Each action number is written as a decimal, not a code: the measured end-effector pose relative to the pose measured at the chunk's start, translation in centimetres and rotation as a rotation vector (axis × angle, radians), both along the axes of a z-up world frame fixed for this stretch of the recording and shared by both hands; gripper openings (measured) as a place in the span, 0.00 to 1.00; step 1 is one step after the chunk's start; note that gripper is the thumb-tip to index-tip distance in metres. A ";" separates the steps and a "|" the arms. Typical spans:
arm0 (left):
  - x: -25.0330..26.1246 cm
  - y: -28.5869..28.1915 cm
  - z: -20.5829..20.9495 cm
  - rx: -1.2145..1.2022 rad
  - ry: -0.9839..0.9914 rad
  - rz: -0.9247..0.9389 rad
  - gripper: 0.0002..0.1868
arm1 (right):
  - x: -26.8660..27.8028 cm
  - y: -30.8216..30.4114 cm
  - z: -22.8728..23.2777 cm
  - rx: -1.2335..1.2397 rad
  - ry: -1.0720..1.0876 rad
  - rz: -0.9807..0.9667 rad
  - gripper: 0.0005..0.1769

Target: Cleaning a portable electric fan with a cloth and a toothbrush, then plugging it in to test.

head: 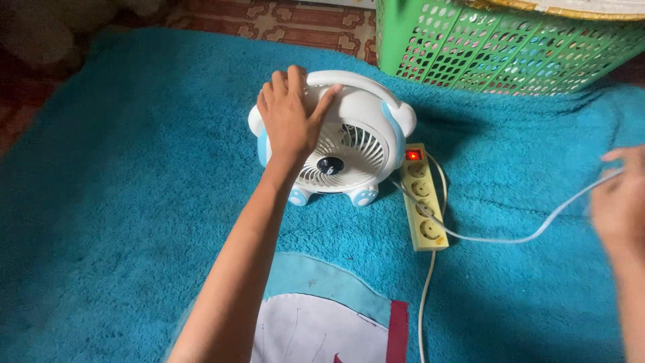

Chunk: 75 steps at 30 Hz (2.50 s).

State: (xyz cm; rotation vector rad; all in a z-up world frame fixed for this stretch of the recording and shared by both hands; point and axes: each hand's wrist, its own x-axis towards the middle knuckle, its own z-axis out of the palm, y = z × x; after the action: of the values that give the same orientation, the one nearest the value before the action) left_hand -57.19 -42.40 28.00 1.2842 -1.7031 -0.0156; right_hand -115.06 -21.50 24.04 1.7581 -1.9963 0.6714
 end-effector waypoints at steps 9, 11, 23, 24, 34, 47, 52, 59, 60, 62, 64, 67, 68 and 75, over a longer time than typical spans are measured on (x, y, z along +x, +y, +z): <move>-0.5 0.1 -0.6 -0.082 -0.034 0.007 0.36 | 6.0 -1.4 -7.0 0.799 -1.226 -0.257 0.12; -0.5 -0.4 -0.7 -0.035 -0.048 0.063 0.39 | 10.4 -2.1 -2.6 0.621 -1.456 -0.205 0.27; 3.0 -0.6 -0.6 0.253 -0.079 0.116 0.49 | 21.5 -7.9 3.5 0.289 -1.503 0.156 0.37; 3.4 -0.3 -1.6 0.254 -0.077 0.115 0.49 | 23.4 -8.1 3.5 0.289 -1.502 0.154 0.37; 5.7 1.4 -6.2 0.580 0.793 -0.220 0.53 | 33.0 -11.6 0.4 0.608 -1.255 0.315 0.46; 10.7 3.0 -6.5 0.551 0.759 0.013 0.39 | 37.4 -15.5 2.9 0.536 -0.965 0.333 0.34; 11.3 2.8 -8.6 0.433 0.867 -0.089 0.38 | 37.6 -17.0 0.1 0.544 -0.978 0.359 0.36; 10.5 1.5 -7.6 0.511 0.650 -0.051 0.40 | 35.9 -17.6 -1.4 0.597 -0.987 0.329 0.42; 10.6 1.5 -8.2 0.509 0.649 -0.053 0.40 | 35.8 -17.6 -1.4 0.594 -0.988 0.330 0.42; 10.7 1.5 -9.5 0.427 0.719 -0.110 0.43 | 35.6 -17.3 -1.6 0.590 -0.988 0.364 0.49; 10.6 1.7 -9.8 0.465 0.692 -0.092 0.41 | 35.0 -16.5 -2.5 0.548 -1.087 0.334 0.47; 10.1 2.6 -9.6 0.501 0.671 -0.064 0.40 | 33.7 -14.2 -3.0 0.453 -1.171 0.274 0.38; 9.9 2.8 -9.2 0.492 0.678 -0.055 0.40 | 33.2 -13.5 -2.9 0.400 -1.156 0.251 0.32; 2.2 13.5 -3.9 0.007 0.407 -0.040 0.44 | 27.9 -8.3 -3.8 -0.013 -1.563 0.209 0.15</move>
State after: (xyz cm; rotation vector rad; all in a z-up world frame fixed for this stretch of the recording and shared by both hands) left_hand -55.00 -28.92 24.05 1.1590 -1.3781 -0.2873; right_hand -87.19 -29.76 20.20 1.4425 -2.4669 2.6876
